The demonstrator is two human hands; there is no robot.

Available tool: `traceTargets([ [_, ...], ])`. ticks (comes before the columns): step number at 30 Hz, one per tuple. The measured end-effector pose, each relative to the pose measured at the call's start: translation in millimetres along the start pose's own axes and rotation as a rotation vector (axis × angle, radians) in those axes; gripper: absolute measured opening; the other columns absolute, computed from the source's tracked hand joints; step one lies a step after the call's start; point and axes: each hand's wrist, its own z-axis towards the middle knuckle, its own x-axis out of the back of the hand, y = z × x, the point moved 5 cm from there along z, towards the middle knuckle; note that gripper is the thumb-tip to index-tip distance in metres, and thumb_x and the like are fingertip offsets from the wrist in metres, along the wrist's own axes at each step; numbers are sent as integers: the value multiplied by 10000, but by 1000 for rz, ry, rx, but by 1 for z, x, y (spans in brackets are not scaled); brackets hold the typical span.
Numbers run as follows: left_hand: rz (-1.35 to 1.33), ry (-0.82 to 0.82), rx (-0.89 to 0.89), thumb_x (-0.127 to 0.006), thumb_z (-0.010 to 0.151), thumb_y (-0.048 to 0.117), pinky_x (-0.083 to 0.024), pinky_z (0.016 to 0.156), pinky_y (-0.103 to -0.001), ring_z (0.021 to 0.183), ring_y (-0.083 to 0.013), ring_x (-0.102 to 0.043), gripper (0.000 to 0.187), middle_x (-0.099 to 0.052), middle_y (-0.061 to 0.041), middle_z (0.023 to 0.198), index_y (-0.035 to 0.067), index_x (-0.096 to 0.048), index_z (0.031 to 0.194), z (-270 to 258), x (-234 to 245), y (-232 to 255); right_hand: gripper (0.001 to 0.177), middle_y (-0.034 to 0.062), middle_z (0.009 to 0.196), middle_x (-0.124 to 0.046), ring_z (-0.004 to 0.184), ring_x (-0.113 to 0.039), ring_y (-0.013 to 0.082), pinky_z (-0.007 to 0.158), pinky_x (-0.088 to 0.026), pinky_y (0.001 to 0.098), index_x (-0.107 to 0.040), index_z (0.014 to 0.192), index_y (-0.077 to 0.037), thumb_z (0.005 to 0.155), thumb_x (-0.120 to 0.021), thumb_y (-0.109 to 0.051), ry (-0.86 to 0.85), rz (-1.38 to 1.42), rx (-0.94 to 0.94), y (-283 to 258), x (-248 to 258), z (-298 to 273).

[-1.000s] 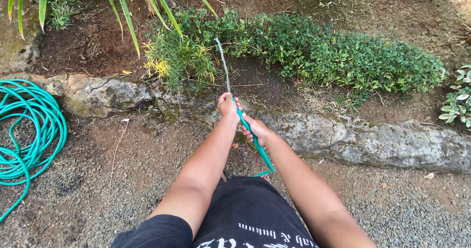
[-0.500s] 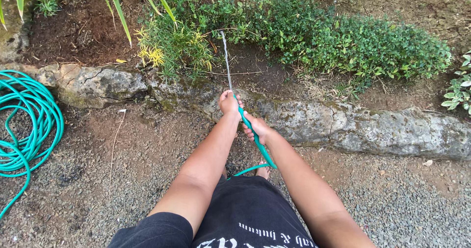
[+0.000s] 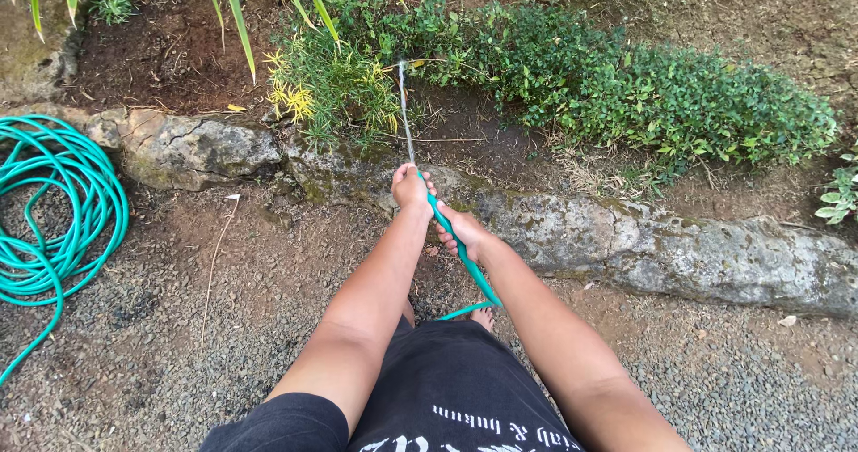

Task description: The person uses a garden hose to spray water on various bushes and plants in a garden bed.

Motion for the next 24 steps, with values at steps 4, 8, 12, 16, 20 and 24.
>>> traceTargets([
  [4,-7,9,-26,-532,1044,200,-411,397,-304,503,-150,-508,110,-617,-68,753,123,-564,1116,2,-1,12,598,-65,592,-403,463,-328,74,429,-276,258,-469,697,-171,969,-469,-704,-20,-17,-24,-6,-5,4],
  [8,-49,17,-23,-534,1042,200,-406,394,-303,499,-151,-509,113,-613,-71,742,128,-565,1124,1,-2,19,601,-58,589,-399,460,-327,80,427,-274,264,-467,696,-165,967,-469,-702,-22,-33,-13,-11,-6,8],
  [12,-45,34,-39,-538,1040,203,-409,392,-306,497,-153,-511,114,-624,-74,745,125,-581,1112,0,-4,25,601,-60,588,-393,457,-322,83,428,-271,266,-470,695,-164,970,-462,-699,-36,-40,-11,-14,-6,13],
  [16,-36,52,-36,-541,1041,207,-415,394,-307,497,-153,-513,113,-626,-78,750,124,-588,1101,-3,-8,29,618,-63,579,-375,450,-304,82,423,-260,267,-452,685,-171,969,-434,-720,-68,-53,-16,-17,-5,16],
  [20,-30,54,-35,-546,1038,212,-414,394,-308,495,-154,-513,117,-626,-72,751,123,-589,1101,-5,-12,31,624,-71,580,-367,453,-300,75,425,-253,261,-451,683,-171,967,-427,-726,-59,-57,-30,-21,-4,13],
  [24,-50,40,-41,-541,1039,213,-411,397,-303,499,-148,-513,120,-625,-72,752,128,-585,1112,-4,-13,33,603,-67,588,-377,460,-308,76,430,-257,259,-467,693,-167,975,-451,-700,-36,-45,-9,-27,-8,6],
])
